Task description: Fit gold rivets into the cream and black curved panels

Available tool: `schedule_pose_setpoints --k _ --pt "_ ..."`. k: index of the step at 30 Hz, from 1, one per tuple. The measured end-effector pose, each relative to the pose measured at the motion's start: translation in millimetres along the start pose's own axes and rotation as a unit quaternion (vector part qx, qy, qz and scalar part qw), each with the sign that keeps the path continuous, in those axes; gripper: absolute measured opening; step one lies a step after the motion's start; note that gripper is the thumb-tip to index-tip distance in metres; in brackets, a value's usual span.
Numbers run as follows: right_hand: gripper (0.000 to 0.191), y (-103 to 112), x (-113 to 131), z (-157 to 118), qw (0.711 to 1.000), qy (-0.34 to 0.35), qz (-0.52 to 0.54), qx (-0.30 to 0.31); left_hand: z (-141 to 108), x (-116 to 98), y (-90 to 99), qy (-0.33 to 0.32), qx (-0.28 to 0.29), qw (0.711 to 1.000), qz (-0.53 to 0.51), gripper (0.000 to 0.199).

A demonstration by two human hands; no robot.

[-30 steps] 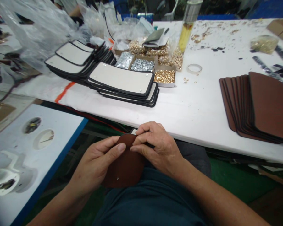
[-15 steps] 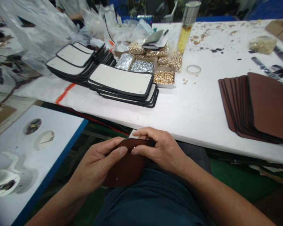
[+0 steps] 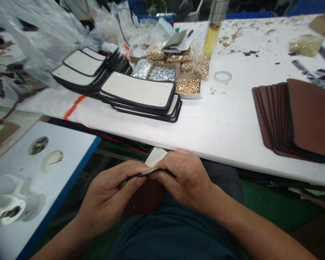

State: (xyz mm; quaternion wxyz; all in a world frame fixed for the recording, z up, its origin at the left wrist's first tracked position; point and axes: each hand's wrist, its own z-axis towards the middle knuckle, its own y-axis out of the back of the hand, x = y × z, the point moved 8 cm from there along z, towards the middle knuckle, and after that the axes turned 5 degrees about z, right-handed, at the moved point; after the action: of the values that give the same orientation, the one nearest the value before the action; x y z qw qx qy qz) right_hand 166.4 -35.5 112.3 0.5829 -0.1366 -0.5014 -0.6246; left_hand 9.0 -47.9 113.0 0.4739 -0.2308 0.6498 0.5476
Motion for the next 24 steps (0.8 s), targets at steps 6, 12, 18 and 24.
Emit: schedule_pose_setpoints --k 6,12,18,24 --pt "0.009 -7 -14 -4 0.992 -0.085 0.076 0.050 1 11 -4.5 0.061 -0.001 0.997 -0.037 0.025" --pt "0.009 -4 -19 -3 0.995 -0.092 0.047 -0.006 1 13 -4.8 0.068 -0.049 0.995 -0.061 0.017" --pt "0.029 19 -9 -15 0.974 -0.019 -0.112 -0.196 1 37 -23.4 0.209 -0.060 0.943 -0.253 0.035" --pt "0.013 8 -3 -19 0.988 -0.001 -0.094 -0.126 1 34 -38.3 0.217 -0.054 0.916 -0.332 0.037"
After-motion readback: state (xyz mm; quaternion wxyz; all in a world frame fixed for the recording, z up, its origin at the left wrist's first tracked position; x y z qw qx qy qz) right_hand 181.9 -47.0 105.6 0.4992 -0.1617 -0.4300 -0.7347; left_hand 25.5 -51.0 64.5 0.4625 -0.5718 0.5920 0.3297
